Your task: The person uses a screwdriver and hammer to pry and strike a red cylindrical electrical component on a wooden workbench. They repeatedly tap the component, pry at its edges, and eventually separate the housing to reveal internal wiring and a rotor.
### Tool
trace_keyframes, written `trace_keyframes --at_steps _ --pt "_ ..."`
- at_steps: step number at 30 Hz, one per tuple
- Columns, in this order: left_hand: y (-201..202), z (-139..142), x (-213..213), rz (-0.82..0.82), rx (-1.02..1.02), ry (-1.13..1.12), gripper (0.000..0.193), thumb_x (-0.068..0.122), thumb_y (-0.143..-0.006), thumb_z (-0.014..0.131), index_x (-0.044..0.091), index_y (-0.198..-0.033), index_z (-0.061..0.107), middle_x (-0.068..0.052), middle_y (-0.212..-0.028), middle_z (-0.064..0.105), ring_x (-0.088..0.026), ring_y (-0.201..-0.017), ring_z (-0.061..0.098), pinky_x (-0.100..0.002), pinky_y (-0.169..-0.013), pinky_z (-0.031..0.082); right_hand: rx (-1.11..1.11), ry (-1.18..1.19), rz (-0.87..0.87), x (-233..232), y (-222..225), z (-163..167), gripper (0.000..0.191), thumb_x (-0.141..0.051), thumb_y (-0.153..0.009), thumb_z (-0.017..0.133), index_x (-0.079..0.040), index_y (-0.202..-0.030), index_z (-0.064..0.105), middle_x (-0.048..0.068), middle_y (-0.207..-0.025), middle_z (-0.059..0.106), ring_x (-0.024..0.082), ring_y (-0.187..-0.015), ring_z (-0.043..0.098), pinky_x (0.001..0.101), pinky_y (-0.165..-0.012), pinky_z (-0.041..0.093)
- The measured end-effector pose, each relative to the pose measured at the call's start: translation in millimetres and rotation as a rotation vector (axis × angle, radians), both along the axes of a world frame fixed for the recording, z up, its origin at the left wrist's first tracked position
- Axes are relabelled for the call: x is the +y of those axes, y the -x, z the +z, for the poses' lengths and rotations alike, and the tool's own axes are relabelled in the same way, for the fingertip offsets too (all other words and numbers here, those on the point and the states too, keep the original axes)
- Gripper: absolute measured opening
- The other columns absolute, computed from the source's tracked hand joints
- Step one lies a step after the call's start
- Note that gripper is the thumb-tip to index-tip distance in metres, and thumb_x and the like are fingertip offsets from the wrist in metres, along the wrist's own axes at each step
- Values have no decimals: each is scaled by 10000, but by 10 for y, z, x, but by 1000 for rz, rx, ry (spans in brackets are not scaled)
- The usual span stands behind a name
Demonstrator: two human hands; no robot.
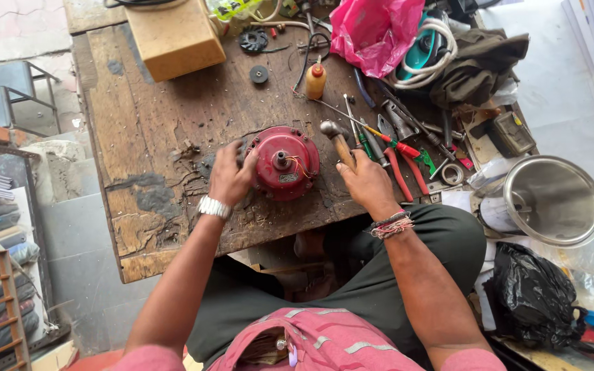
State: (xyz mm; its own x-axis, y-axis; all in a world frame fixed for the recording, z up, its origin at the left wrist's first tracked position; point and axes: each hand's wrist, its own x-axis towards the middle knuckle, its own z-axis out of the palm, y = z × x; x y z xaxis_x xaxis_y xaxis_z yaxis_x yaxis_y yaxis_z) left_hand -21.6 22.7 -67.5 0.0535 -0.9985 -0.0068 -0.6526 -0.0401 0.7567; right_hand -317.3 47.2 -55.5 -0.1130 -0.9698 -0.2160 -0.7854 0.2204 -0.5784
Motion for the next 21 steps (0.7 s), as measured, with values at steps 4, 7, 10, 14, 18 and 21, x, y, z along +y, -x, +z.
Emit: trace_keyframes --at_steps 4,7,10,14,18,21 --pt "83 78 -358 -89 12 -136 851 626 -864 695 50 -1472 540 -243 -1343 646 -335 -1212 637 -453 -1036 486 -142 49 -41 -23 18 40 536 -420 -917 675 -29 -1278 610 253 -996 722 430 -979 694 506 -829 524" --pt "138 193 -460 -120 58 -268 919 596 -729 830 7 -1390 583 -246 -1280 661 -330 -1143 664 -439 -977 514 -200 103 -49 -45 52 48 542 -413 -913 690 -8 -1265 619 247 -1004 724 405 -971 708 484 -826 531" --pt "168 226 -423 -120 186 -458 922 596 -606 867 -8 -1274 668 -185 -1131 759 -260 -1014 763 -374 -909 588 -213 155 -65 -65 79 38 525 -400 -920 702 2 -1249 629 243 -987 723 393 -953 709 470 -813 532" --pt "190 247 -223 -11 97 -360 846 598 -579 877 -14 -1142 720 -160 -1026 766 -233 -912 753 -347 -815 587 -313 149 -113 -72 94 37 468 -374 -922 679 -18 -1225 643 191 -945 745 330 -919 739 430 -800 548" --pt "236 431 -174 44 -289 -75 776 635 -712 886 -12 -1074 655 -144 -1054 591 -271 -859 621 -387 -640 570 -429 206 -130 -61 91 69 390 -310 -966 712 -5 -1200 650 112 -809 691 215 -702 658 357 -616 503" --pt "284 697 -99 9 -375 76 805 621 -725 862 30 -1190 573 -79 -1041 520 -241 -812 585 -380 -634 551 -713 63 -215 -59 69 104 331 -276 -970 690 -17 -1168 633 25 -701 594 108 -498 516 278 -434 410"
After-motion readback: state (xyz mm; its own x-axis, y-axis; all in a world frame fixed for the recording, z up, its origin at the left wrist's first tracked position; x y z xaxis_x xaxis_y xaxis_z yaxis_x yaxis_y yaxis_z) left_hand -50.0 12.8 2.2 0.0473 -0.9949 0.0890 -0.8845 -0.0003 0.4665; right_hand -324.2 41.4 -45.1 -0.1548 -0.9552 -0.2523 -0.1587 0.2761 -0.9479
